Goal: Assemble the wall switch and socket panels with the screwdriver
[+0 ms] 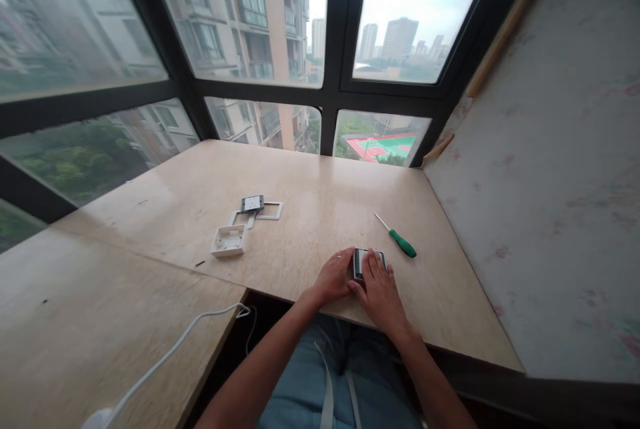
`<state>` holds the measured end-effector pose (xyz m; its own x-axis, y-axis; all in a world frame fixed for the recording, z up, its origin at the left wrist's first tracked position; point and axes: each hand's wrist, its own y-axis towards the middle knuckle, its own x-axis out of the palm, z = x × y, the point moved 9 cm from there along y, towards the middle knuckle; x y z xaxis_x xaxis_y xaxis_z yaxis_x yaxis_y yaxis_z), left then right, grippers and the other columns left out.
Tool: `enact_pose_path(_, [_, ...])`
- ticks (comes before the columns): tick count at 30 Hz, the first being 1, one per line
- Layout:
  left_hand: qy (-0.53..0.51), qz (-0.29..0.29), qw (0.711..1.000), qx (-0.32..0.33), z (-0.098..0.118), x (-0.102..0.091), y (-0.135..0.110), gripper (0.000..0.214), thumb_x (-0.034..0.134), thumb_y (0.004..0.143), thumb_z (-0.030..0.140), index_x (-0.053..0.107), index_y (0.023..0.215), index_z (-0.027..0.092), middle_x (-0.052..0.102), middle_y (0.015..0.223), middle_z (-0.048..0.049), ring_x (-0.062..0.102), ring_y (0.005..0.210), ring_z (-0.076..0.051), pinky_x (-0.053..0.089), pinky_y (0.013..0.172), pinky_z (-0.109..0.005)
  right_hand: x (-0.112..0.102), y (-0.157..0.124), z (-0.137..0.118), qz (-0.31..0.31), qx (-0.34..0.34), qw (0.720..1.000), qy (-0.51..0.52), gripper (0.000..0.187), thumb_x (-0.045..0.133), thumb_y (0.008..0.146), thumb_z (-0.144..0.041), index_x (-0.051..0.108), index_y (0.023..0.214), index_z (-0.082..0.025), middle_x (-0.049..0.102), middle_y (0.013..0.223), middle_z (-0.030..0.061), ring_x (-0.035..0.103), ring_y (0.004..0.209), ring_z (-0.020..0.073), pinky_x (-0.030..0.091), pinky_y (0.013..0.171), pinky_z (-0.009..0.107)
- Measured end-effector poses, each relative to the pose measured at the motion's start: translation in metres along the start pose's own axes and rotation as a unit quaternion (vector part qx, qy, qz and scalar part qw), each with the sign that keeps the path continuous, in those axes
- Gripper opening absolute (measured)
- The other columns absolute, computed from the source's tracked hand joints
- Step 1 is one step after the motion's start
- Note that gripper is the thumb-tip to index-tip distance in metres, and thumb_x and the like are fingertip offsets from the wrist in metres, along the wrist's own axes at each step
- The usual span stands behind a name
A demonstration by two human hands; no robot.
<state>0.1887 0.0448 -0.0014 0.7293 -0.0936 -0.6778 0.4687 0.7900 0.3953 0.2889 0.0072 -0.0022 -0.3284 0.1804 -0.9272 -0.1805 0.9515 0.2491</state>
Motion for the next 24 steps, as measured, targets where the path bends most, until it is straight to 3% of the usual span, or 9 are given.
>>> enact_pose_path(3, [0.007,0.016,1.000,-0.001,-0.001,-0.014,-0.011,0.083,0.079,0.066,0.021,0.044,0.142,0.019,0.058,0.139,-0.0184,0.058,0.128,-0.036,0.052,0.107,-0.048,0.004,-0.001,0.003,0.014,-0.015,1.000,0.007,0.071,0.042,0.097,-0.052,0.033,0.151,-0.008,0.033,0.157,0.0265,0.026,0.148,0.0378,0.023,0.114,0.065])
enact_pose_path(7, [-0.002,0.051,0.998,-0.025,-0.017,-0.052,-0.027,0.080,0.081,0.066,0.018,0.048,0.138,0.023,0.061,0.135,-0.0150,0.060,0.125,-0.033,0.056,0.101,-0.045,0.009,-0.002,0.007,0.036,-0.036,0.999,0.015,0.073,0.038,0.097,-0.057,0.030,0.152,-0.009,0.029,0.158,0.0273,0.024,0.149,0.0380,0.020,0.114,0.066])
enact_pose_path(12, [0.000,0.111,0.987,-0.114,-0.067,-0.120,-0.037,0.058,0.070,0.081,0.021,0.049,0.135,0.018,0.065,0.129,-0.0166,0.067,0.115,-0.026,0.061,0.085,-0.041,0.007,-0.012,0.022,0.075,-0.055,0.990,0.103,0.077,0.036,0.096,-0.059,0.028,0.153,-0.008,0.028,0.159,0.0256,0.019,0.151,0.0348,0.017,0.118,0.063])
enact_pose_path(15, [0.031,0.134,0.974,-0.181,-0.101,-0.166,-0.038,0.051,0.061,0.086,0.021,0.048,0.134,0.013,0.065,0.128,-0.0188,0.066,0.116,-0.026,0.059,0.087,-0.041,0.001,-0.026,0.052,0.099,-0.004,0.979,0.180,0.079,0.039,0.095,-0.060,0.026,0.154,-0.010,0.029,0.160,0.0226,0.020,0.151,0.0328,0.023,0.118,0.058])
enact_pose_path(20, [0.108,0.102,0.959,-0.240,-0.144,-0.241,-0.023,0.065,0.069,0.070,0.018,0.051,0.132,0.015,0.067,0.124,-0.0133,0.062,0.119,-0.029,0.050,0.100,-0.045,-0.008,-0.051,0.112,0.089,0.098,0.964,0.231,0.079,0.048,0.087,-0.065,0.039,0.148,-0.016,0.045,0.152,0.0177,0.041,0.143,0.0324,0.034,0.116,0.052])
enact_pose_path(24, [0.166,0.035,0.956,-0.239,-0.160,-0.282,0.002,0.078,0.079,0.055,0.023,0.056,0.129,0.016,0.067,0.126,-0.0136,0.057,0.125,-0.035,0.041,0.108,-0.045,-0.011,-0.061,0.134,0.068,0.120,0.958,0.251,0.074,0.050,0.084,-0.066,0.046,0.141,-0.019,0.062,0.137,0.0150,0.055,0.131,0.0324,0.041,0.112,0.053])
